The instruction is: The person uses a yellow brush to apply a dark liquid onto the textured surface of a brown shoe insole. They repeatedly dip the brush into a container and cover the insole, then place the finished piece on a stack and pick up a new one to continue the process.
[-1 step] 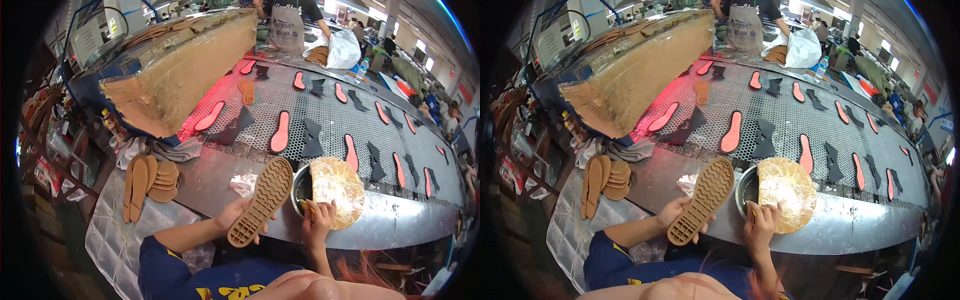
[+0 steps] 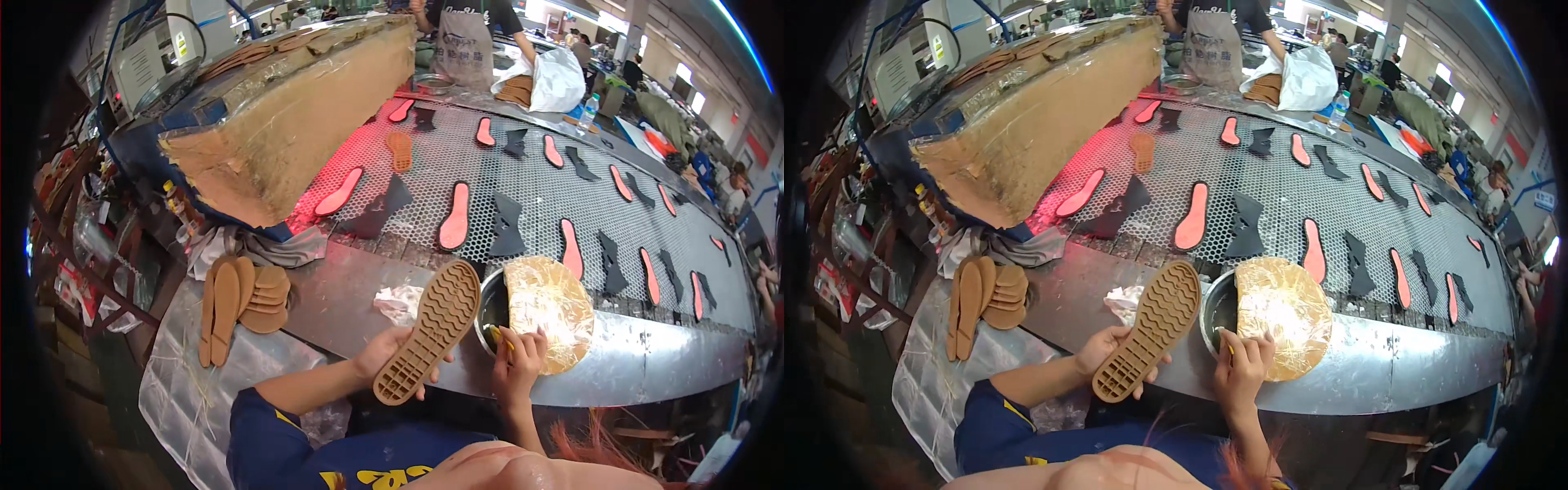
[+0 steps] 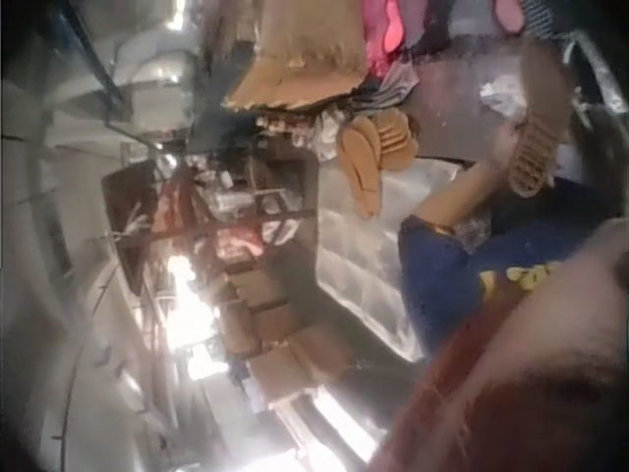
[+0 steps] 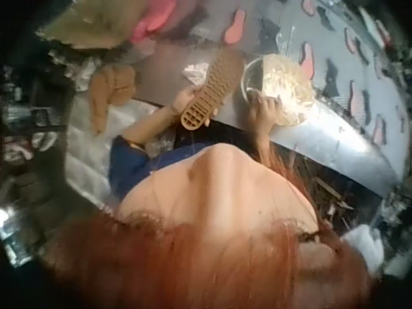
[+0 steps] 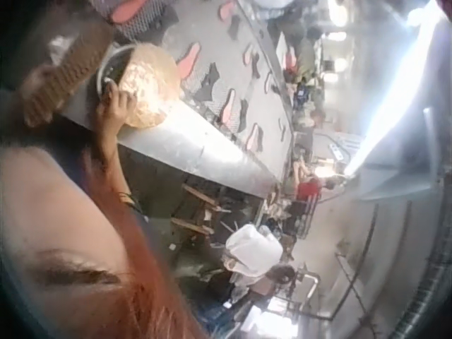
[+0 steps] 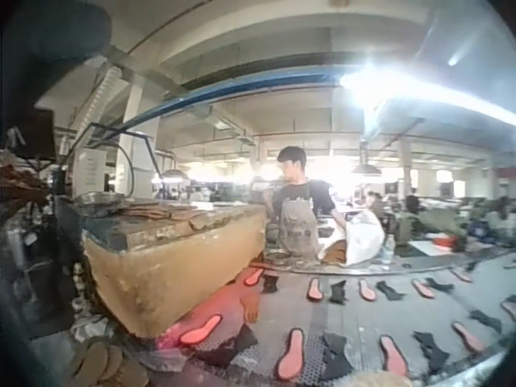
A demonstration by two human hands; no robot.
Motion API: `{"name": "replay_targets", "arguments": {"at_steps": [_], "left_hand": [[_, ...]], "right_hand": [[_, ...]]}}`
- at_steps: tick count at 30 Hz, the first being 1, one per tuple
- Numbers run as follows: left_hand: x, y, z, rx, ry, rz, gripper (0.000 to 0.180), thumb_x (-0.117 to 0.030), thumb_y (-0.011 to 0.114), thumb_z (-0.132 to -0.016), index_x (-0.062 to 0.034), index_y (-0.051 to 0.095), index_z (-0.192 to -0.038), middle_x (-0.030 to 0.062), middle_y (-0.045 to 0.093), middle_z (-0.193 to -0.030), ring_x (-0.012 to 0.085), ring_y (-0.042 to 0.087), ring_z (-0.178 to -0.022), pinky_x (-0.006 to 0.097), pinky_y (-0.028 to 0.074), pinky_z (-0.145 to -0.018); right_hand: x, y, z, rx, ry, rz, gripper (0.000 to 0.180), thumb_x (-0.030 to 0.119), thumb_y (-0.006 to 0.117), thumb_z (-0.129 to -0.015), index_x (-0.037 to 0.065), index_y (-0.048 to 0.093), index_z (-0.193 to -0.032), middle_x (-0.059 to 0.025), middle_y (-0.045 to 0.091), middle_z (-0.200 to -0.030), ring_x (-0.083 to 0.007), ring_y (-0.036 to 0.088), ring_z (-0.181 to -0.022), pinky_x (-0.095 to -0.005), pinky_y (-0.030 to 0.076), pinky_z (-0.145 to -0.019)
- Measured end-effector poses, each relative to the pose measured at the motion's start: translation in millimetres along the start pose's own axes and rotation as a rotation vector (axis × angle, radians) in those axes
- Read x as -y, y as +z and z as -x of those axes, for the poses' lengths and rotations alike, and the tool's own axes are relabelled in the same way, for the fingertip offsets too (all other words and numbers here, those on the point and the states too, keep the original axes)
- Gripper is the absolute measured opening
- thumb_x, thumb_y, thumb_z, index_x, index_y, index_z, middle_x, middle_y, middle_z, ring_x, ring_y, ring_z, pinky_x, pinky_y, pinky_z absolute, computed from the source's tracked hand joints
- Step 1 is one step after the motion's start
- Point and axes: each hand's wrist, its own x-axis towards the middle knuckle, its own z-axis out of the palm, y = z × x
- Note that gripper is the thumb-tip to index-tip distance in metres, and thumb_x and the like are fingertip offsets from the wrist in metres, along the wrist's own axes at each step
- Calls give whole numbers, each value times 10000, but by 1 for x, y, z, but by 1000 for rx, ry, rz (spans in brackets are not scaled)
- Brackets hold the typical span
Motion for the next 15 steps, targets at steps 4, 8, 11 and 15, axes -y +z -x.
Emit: {"name": "replay_targets", "arguments": {"at_steps": [4,8,11,15], "left_hand": [[24,-23,-7,-83,12,98,561,-400,265,-1014,-47,291,-1449,221,449,-1346,322,606,-958,474,575,-722],[17,-21,-6,-120,49,141,589,-444,264,-1014,-69,256,-1468,203,413,-1396,307,604,-961,461,577,-721],[11,-26,-10,-59,50,117,640,-505,226,-1001,-78,234,-1478,199,385,-1425,294,606,-951,450,580,-719],[11,-27,-6,-70,10,102,571,-396,264,-1010,-68,244,-1477,206,366,-1441,292,609,-942,447,582,-715]], "right_hand": [[-6,0,3,-61,-11,-103,194,-6,657,-778,61,680,-958,-78,567,-735,-280,536,-758,-429,430,-872],[-1,-4,2,-69,58,-114,196,-7,660,-774,60,672,-958,-82,558,-735,-278,521,-743,-403,422,-751],[-1,-3,-1,25,12,55,186,-14,657,-776,59,664,-948,-93,553,-744,-278,510,-733,-391,395,-691],[9,-2,-3,-46,77,-102,165,-25,632,-795,49,656,-940,-114,547,-760,-297,514,-743,-381,396,-702]]}}
